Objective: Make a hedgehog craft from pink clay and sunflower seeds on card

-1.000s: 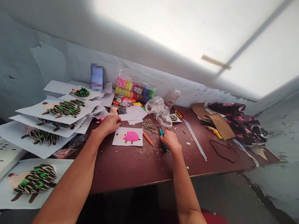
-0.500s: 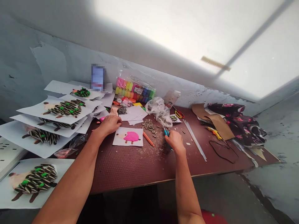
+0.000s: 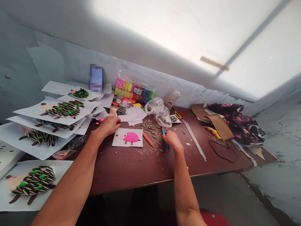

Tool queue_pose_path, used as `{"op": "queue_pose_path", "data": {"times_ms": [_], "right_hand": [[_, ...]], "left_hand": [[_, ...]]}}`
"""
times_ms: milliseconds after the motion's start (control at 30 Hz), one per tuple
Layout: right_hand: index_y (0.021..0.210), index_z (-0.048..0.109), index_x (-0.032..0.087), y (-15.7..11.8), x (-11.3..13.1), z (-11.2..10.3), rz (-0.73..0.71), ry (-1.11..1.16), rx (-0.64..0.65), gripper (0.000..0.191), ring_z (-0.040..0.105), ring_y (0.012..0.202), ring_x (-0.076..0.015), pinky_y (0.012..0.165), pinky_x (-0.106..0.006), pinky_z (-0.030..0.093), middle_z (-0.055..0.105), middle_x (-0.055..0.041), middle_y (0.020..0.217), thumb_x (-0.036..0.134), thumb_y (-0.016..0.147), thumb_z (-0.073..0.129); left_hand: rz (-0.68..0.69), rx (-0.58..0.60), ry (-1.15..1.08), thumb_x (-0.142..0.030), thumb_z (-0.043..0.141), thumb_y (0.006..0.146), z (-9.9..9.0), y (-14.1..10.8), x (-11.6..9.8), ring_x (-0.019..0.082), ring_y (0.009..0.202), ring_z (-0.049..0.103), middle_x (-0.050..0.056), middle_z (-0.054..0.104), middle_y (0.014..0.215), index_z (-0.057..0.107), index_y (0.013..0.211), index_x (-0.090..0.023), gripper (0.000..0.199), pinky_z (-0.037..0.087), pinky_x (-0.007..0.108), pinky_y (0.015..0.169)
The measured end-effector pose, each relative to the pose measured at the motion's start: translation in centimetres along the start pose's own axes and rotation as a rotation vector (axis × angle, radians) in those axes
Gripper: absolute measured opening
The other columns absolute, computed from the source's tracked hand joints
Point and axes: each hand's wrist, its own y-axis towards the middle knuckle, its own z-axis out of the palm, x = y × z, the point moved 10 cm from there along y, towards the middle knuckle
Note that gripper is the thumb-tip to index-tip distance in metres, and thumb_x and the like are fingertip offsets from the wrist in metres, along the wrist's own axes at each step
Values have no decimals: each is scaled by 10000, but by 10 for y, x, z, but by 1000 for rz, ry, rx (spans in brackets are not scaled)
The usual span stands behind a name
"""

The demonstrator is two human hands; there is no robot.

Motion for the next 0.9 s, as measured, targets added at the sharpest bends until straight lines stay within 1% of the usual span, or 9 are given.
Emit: {"op": "queue_pose_path", "data": {"times_ms": [100,167,333,533,600,667,767,833,900], "right_hand": [[1082,768,162,-3,13,-2,-55,25,-5,375,719,1076,-234,810,-249,448,773,-151,1146,248,1011,411],[1099,759,157,-5,10,-4,-38,28,-19,387,718,1075,-239,811,-254,449,771,-152,1144,243,1019,390],[1179,727,74,-10,-22,-6,102,-7,-63,406,701,1132,-311,858,-319,479,721,-244,1216,215,1011,385],[1256,701,60,-20,-49,-3,245,-51,-123,397,656,1209,-350,935,-377,494,655,-285,1293,233,1009,442],[1281,691,74,-22,-46,-8,219,-72,-182,391,625,1250,-347,959,-374,486,636,-274,1318,197,1003,446],[1290,694,124,-22,-36,-9,135,-83,-206,391,620,1255,-319,969,-352,480,652,-224,1315,143,986,448],[1237,712,157,-18,-20,1,35,-77,-114,394,664,1188,-287,926,-326,493,699,-180,1261,69,939,470],[1208,712,136,-16,-14,5,31,-78,-78,379,686,1152,-290,889,-322,503,716,-192,1224,53,917,484],[1195,710,117,-11,-10,4,34,-77,-87,360,695,1137,-295,873,-319,506,725,-208,1199,65,921,483]], "left_hand": [[9,2,1,-188,507,851,0,0,0,294,1044,679,119,781,1042,802,959,-181,314,500,342,845],[15,-2,3,-190,501,858,0,0,-1,295,1039,680,122,781,1036,802,969,-178,321,500,344,839],[18,-34,13,-186,510,849,-1,0,-1,307,1028,682,136,780,1028,806,971,-169,321,502,356,847],[23,-6,18,-182,510,837,0,1,-2,292,1027,686,121,784,1036,810,947,-179,319,503,346,848],[19,-4,17,-184,516,827,1,1,-1,292,1028,686,116,785,1033,811,942,-185,317,507,346,847],[14,-7,11,-188,523,820,1,1,0,296,1027,686,114,786,1024,812,937,-191,313,510,348,850],[5,-14,-1,-192,525,825,0,1,0,296,1023,688,113,786,1019,813,929,-194,306,511,349,853],[2,-23,1,-187,518,836,-1,0,0,293,1022,690,117,784,1031,813,950,-187,316,509,347,858],[7,-32,9,-183,511,843,-2,0,-1,296,1029,689,124,782,1038,812,974,-177,329,508,349,864]]}}
